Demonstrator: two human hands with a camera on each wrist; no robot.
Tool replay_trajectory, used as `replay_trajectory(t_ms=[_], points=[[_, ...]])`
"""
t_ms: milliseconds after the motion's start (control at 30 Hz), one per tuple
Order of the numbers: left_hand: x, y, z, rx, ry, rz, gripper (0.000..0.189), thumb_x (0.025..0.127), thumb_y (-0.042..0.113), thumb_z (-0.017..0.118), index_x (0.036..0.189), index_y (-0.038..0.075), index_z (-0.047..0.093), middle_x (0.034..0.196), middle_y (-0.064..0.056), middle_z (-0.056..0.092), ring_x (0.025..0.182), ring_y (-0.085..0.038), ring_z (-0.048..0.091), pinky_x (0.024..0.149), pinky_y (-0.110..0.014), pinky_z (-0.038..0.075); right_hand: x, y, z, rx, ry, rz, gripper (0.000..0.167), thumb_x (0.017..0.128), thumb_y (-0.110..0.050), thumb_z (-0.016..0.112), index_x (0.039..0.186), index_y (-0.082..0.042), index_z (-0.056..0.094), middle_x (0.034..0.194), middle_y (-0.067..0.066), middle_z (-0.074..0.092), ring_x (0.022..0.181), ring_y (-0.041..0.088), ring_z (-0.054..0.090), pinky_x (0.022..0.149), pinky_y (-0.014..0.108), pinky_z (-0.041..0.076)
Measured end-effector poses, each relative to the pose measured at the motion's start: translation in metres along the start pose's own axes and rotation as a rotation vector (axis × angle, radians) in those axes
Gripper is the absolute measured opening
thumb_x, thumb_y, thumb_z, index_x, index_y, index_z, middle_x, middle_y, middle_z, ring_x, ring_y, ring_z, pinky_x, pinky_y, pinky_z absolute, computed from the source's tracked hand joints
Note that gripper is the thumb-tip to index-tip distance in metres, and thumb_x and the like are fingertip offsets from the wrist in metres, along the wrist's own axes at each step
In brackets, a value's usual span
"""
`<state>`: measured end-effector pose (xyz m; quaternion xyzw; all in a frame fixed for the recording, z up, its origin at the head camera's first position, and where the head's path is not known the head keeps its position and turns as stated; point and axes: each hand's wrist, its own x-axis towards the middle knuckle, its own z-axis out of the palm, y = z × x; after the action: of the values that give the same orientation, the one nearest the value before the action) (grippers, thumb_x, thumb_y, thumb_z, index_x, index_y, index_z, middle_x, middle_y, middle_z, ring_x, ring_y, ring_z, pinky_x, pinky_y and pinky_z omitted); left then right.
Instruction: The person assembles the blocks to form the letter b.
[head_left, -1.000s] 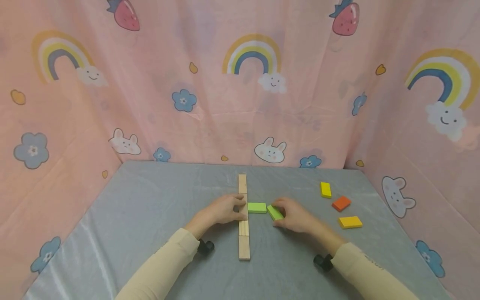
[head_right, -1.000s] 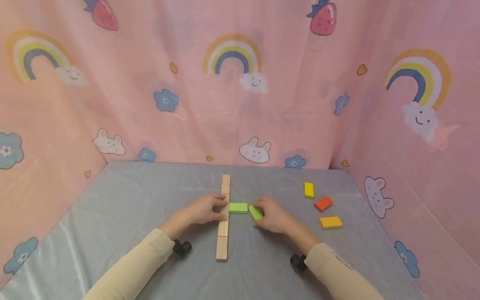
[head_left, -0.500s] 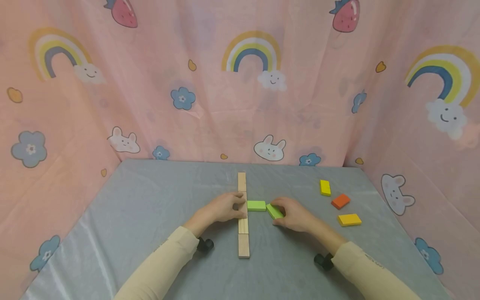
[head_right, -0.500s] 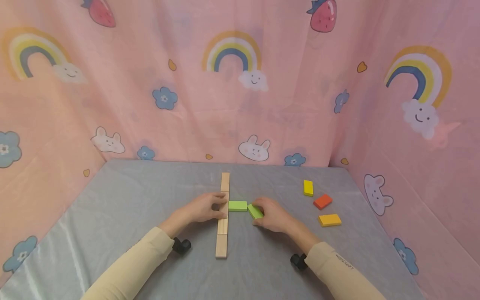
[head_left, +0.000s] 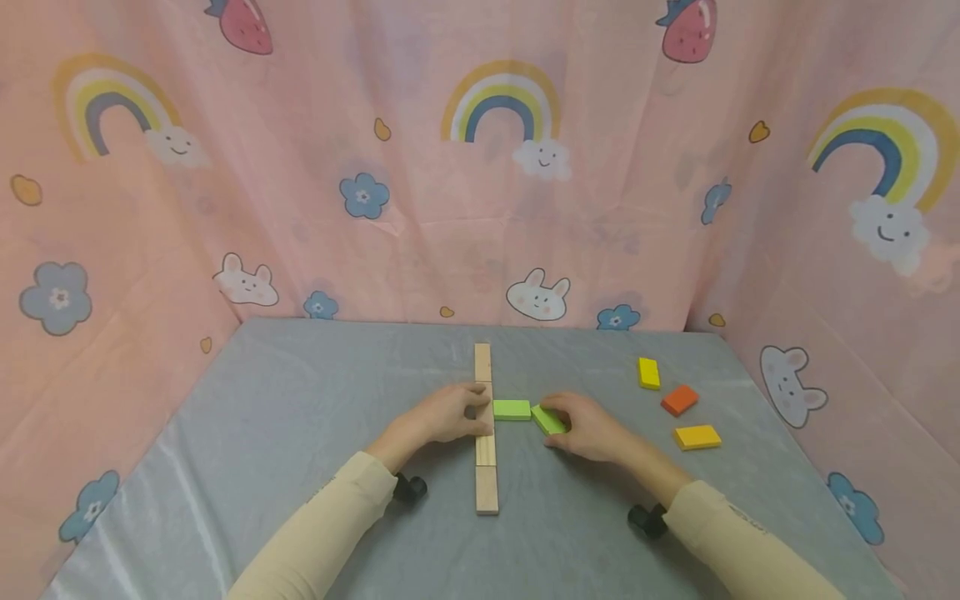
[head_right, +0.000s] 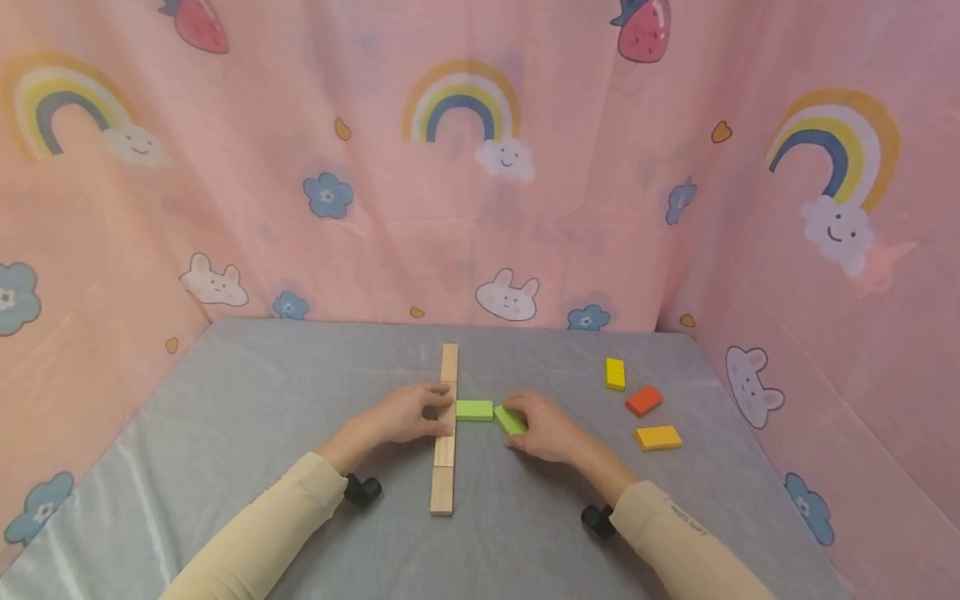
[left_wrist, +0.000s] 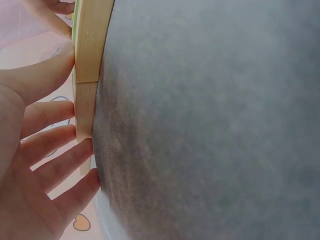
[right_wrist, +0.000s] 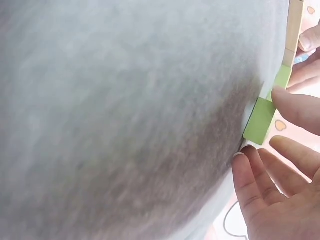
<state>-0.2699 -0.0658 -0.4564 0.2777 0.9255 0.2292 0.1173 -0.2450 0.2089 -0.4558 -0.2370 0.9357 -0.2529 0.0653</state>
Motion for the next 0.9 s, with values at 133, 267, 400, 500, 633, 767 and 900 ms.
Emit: replay_trajectory(t_ms=[133, 267, 400, 500, 633, 767, 900], points=[[0.001, 0.000, 0.001, -0.004, -0.001, 0.003, 0.063, 0.094, 0.040, 0.074, 0.145, 0.007, 0.057, 0.159, -0.006, 0.043, 0.146, -0.032, 0.037, 0.116, -0.047, 0.035, -0.007, 0.003, -0.006, 0.019, -0.006, 0.001, 0.051, 0.086, -0.016, 0.082, 0.131, 0.002, 0.064, 0.131, 0.014, 0.063, 0.111, 0.029, 0.061, 0.096, 0.051, 0.052], [0.001, 0.000, 0.001, -0.015, -0.002, 0.002, 0.063, 0.094, 0.040, 0.074, 0.145, 0.007, 0.057, 0.159, -0.006, 0.043, 0.146, -0.032, 0.037, 0.116, -0.048, 0.036, -0.015, 0.008, -0.016, 0.038, -0.024, 0.014, 0.048, 0.088, -0.014, 0.079, 0.131, 0.002, 0.064, 0.131, 0.016, 0.063, 0.113, 0.033, 0.062, 0.097, 0.054, 0.052], [0.001, 0.000, 0.000, -0.022, 0.000, 0.003, 0.063, 0.094, 0.039, 0.075, 0.145, 0.007, 0.057, 0.158, -0.007, 0.043, 0.146, -0.033, 0.038, 0.116, -0.048, 0.036, -0.023, 0.011, -0.024, 0.046, -0.046, 0.023, 0.046, 0.091, -0.013, 0.076, 0.132, 0.002, 0.063, 0.130, 0.016, 0.064, 0.114, 0.035, 0.062, 0.096, 0.055, 0.052], [0.001, 0.001, -0.001, -0.024, -0.002, 0.001, 0.063, 0.094, 0.038, 0.075, 0.145, 0.007, 0.057, 0.158, -0.007, 0.043, 0.146, -0.033, 0.037, 0.116, -0.048, 0.036, -0.030, 0.013, -0.029, 0.032, -0.044, 0.028, 0.045, 0.091, -0.013, 0.076, 0.132, 0.001, 0.063, 0.130, 0.016, 0.064, 0.114, 0.035, 0.062, 0.096, 0.055, 0.052], [0.000, 0.002, -0.001, -0.020, -0.005, 0.002, 0.063, 0.094, 0.038, 0.075, 0.145, 0.006, 0.056, 0.158, -0.008, 0.043, 0.146, -0.034, 0.037, 0.116, -0.048, 0.035, -0.039, 0.017, -0.034, 0.009, -0.019, 0.048, 0.043, 0.091, -0.013, 0.076, 0.130, 0.001, 0.064, 0.128, 0.016, 0.065, 0.114, 0.035, 0.062, 0.095, 0.055, 0.052], [-0.001, 0.003, -0.002, -0.021, -0.007, 0.007, 0.063, 0.094, 0.037, 0.075, 0.145, 0.006, 0.057, 0.158, -0.009, 0.043, 0.146, -0.034, 0.038, 0.116, -0.048, 0.036, -0.049, 0.025, -0.040, -0.002, 0.007, 0.079, 0.042, 0.092, -0.014, 0.076, 0.129, 0.002, 0.065, 0.127, 0.017, 0.066, 0.114, 0.037, 0.062, 0.095, 0.056, 0.052], [-0.002, 0.004, -0.004, -0.031, -0.008, 0.004, 0.062, 0.094, 0.036, 0.075, 0.144, 0.005, 0.057, 0.158, -0.009, 0.043, 0.146, -0.035, 0.038, 0.116, -0.049, 0.036, -0.059, 0.035, -0.046, -0.015, 0.047, 0.107, 0.041, 0.092, -0.014, 0.076, 0.127, 0.004, 0.066, 0.125, 0.017, 0.067, 0.114, 0.039, 0.062, 0.095, 0.057, 0.052]])
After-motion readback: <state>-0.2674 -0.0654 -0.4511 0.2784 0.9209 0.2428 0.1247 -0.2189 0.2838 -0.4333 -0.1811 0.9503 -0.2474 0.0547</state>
